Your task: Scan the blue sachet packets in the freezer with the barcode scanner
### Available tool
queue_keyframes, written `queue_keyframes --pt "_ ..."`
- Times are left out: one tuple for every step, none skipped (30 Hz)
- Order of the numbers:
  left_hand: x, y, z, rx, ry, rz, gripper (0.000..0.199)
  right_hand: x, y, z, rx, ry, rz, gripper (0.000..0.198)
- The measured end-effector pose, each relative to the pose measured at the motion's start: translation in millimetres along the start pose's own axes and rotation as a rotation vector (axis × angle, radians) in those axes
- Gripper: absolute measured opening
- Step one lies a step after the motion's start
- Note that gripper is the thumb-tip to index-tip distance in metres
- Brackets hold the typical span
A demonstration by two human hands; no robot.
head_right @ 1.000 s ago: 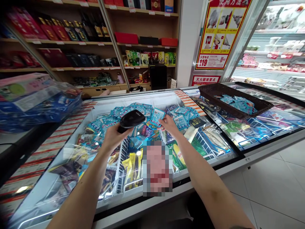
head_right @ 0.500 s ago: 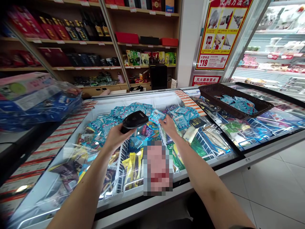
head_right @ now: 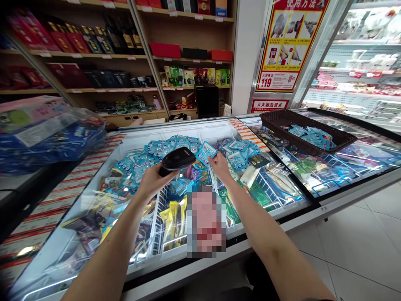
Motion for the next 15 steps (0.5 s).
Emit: queue_keyframes --pt "0.0 0.0 -0.3 0.003 -0.005 0.001 0.048 -0.3 0.0 0.0 -0.004 0.0 0.002 0.028" --pt "0.2 0.0 -0.6 0.004 -0.01 0.002 0.048 -0.5 0.0 0.1 -0.008 -0.001 0.004 0.027" --pt "0.7 0.0 -1.0 0.005 -0.015 0.004 0.048 -0.5 0.0 0.1 -0.008 -0.003 0.005 0.027" --pt "1.2 -0.1 -1.4 0.005 -0.018 0.005 0.048 -0.4 0.0 0.0 -0.007 -0.007 0.004 0.026" --pt "1.6 -0.1 -1.8 0.006 -0.021 0.005 0.048 -0.4 0.0 -0.1 -0.004 -0.01 0.002 0.026" --pt "2.0 -0.2 -2.1 0.005 -0.023 0.005 0.048 -0.3 0.0 -0.2 -0.001 -0.01 -0.001 0.026" --pt "2.2 -0.2 -2.4 0.006 -0.023 0.003 0.048 -0.4 0.0 -0.1 -0.001 -0.007 -0.004 0.026" --pt "2.3 -0.2 -2.5 0.007 -0.023 0.001 0.048 -0.6 0.0 0.0 -0.002 -0.003 -0.007 0.027" --pt "2.4 -0.1 -2.6 0.008 -0.025 0.0 0.048 -0.8 0.0 0.0 -0.003 0.003 -0.008 0.028" --pt "2.6 -0.1 -2.4 0.008 -0.03 0.001 0.048 -1.0 -0.1 0.0 -0.005 0.009 -0.006 0.029" --pt "2.7 0.0 -2.1 0.008 -0.034 0.002 0.049 -1.1 -0.1 -0.3 -0.004 0.015 -0.002 0.029" --pt "2.8 0.0 -1.8 0.009 -0.036 0.003 0.049 -1.2 -0.1 -0.7 -0.003 0.022 0.003 0.03" --pt "2.8 0.0 -1.5 0.011 -0.037 0.003 0.049 -1.2 -0.1 -1.2 -0.001 0.03 0.008 0.03" --pt "2.8 0.0 -1.2 0.013 -0.036 0.003 0.049 -1.2 -0.2 -1.5 -0.001 0.037 0.012 0.03" --pt "2.9 0.0 -1.0 0.014 -0.034 0.004 0.05 -1.1 -0.2 -1.7 -0.001 0.044 0.014 0.03"
Point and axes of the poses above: each hand's wrist, its own y-axis away from the middle knuckle, its own z-axis out of the back of the hand, x = y × z, the point moved 8 cm from there along -y, towards the middle knuckle, and after that the axes turned 7 degrees about -x, right-handed, at the moved point
